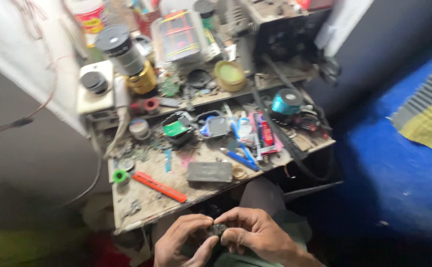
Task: The person sits at a repair bench and wraps rubber bands around a smartphone, then places the phone into a plastic container on the bench. They then pick up small components from the bench and handle and separate the parts by hand.
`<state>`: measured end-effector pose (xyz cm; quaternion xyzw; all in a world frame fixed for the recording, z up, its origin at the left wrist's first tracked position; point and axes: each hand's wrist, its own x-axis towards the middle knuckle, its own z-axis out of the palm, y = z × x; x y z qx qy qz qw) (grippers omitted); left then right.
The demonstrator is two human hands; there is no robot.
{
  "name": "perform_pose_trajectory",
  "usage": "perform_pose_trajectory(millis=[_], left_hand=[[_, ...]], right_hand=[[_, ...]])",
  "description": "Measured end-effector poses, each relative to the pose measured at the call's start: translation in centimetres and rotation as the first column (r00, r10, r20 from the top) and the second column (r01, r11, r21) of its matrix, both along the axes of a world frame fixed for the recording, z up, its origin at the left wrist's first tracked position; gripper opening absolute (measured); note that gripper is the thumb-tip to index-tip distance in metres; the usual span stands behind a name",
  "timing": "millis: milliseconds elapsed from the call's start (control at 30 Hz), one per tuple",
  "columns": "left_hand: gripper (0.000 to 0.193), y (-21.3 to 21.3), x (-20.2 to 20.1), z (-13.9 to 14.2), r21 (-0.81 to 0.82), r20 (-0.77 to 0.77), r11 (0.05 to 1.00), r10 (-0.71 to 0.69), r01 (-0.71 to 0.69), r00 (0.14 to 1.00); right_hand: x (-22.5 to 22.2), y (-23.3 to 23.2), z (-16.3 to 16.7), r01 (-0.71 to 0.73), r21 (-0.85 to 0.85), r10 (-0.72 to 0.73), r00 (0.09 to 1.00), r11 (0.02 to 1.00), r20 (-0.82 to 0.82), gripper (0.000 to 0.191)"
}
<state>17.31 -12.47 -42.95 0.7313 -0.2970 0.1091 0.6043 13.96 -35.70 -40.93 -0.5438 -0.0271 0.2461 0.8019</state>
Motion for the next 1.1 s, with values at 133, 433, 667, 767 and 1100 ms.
perform_pose_trajectory(millis=[133,433,667,767,1100], left_hand=[[0.035,-1.3,-1.0,-3.0,-0.05,-0.086,0.998,-0.049,0.045,0.995],[0.042,-3.5,-3.5,-7.7,-0.379,-0.318,0.911,-0.292,0.161,0.902],[0.025,-3.4,-4.6,-11.2,-0.338,-0.406,0.939,-0.197,0.054,0.892],[0.025,-4.2,-3.6,-13.3,-0.362,-0.392,0.932,-0.165,0.013,0.905],[0.031,-3.6,-1.4,-16.2,-0.501,-0.412,0.854,-0.38,0.142,0.829]], right_hand=[[-1.4,-1.0,0.4,0.018,0.026,-0.017,1.0,1.0,-0.017,0.034],[-3.0,-1.8,-0.4,0.066,-0.364,0.049,0.954,0.929,0.296,0.036],[-2.9,-2.0,-2.6,0.039,-0.389,0.122,0.917,0.92,0.381,0.036],[-2.3,-2.3,-3.6,-0.009,-0.345,0.148,0.913,0.939,0.379,0.035],[-1.4,-2.6,-6.2,0.164,-0.528,0.123,0.876,0.834,0.467,0.032]])
